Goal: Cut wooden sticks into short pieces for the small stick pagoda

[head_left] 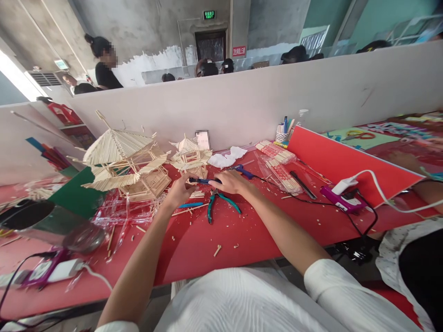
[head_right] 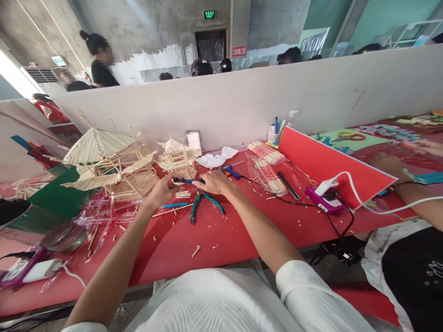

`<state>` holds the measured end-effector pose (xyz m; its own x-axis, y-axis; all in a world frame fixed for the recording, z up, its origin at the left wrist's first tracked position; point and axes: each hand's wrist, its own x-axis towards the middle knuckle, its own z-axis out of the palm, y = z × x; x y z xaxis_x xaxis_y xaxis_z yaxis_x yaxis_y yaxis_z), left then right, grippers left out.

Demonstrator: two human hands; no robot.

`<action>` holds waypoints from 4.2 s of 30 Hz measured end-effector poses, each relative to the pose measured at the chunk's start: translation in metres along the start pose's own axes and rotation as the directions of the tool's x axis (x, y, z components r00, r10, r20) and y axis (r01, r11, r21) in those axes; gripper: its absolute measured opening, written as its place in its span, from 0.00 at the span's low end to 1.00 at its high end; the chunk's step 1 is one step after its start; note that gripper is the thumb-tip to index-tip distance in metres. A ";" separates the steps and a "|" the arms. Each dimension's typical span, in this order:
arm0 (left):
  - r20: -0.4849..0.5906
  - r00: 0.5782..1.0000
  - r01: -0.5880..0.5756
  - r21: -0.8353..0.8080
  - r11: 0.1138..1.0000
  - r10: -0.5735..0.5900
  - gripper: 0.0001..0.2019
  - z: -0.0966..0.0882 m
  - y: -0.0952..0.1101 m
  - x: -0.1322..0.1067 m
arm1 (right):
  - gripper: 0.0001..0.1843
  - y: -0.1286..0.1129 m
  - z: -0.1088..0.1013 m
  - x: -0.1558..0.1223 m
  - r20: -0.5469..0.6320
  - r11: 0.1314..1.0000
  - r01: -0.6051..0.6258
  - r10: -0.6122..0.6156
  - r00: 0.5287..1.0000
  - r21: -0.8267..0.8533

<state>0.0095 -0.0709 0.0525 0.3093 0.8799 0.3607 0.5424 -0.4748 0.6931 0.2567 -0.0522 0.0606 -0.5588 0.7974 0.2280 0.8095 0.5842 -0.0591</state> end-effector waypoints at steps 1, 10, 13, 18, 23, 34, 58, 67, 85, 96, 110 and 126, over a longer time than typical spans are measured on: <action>-0.005 1.000 -0.002 0.010 1.000 0.002 0.17 -0.001 0.000 0.000 | 0.34 -0.001 0.001 0.001 -0.009 1.000 -0.006 0.006 1.000 -0.011; -0.025 0.999 -0.023 -0.030 0.999 0.023 0.18 -0.007 0.001 -0.001 | 0.36 -0.006 0.000 0.003 -0.085 0.998 -0.047 0.044 0.995 -0.036; 0.002 1.000 -0.001 -0.025 1.000 0.002 0.17 -0.005 -0.001 -0.001 | 0.37 -0.006 -0.005 -0.001 -0.057 0.998 -0.050 0.048 0.997 -0.031; 0.042 0.999 -0.031 0.027 0.999 0.030 0.14 -0.006 -0.006 0.000 | 0.40 -0.006 -0.007 -0.004 -0.030 0.998 -0.050 0.049 0.998 -0.028; 0.075 0.997 -0.048 0.222 0.974 0.032 0.13 -0.012 -0.008 -0.001 | 0.38 -0.005 0.002 -0.001 -0.025 0.997 -0.061 0.060 0.998 -0.047; 0.149 0.976 -0.206 0.417 0.885 0.157 0.14 -0.015 -0.016 0.001 | 0.38 -0.007 0.005 0.003 -0.009 0.995 -0.083 0.083 0.997 -0.054; 0.114 0.982 -0.182 0.407 0.895 0.148 0.12 -0.024 -0.008 0.000 | 0.38 -0.011 0.007 0.007 -0.023 0.993 -0.089 0.087 0.996 -0.080; 0.055 0.982 -0.186 0.491 0.851 0.182 0.14 -0.023 -0.011 -0.001 | 0.41 -0.014 0.007 0.008 -0.056 0.993 -0.107 0.105 0.993 -0.045; -0.192 0.930 -0.154 0.572 0.806 0.314 0.14 -0.063 0.004 -0.014 | 0.33 -0.066 0.014 0.018 -0.125 0.999 -0.040 0.035 0.991 -0.036; -0.143 0.956 -0.136 0.563 0.815 0.258 0.13 -0.057 -0.003 -0.011 | 0.22 -0.091 0.026 0.021 -0.141 0.992 0.102 -0.112 0.984 -0.073; 0.066 0.998 -0.023 0.261 0.965 0.006 0.13 -0.039 -0.031 -0.004 | 0.31 0.003 -0.017 -0.008 0.215 0.961 -0.276 0.275 0.937 -0.025; 0.318 0.943 -0.207 0.334 0.920 0.096 0.13 -0.002 -0.035 0.001 | 0.28 0.031 -0.004 -0.010 0.382 0.947 -0.318 0.307 0.871 -0.036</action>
<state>-0.0108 -0.0538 0.0296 0.5927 0.7780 0.2083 0.6955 -0.6249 0.3547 0.2881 -0.0427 0.0602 -0.3070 0.9323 -0.1912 0.9512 0.2941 -0.0933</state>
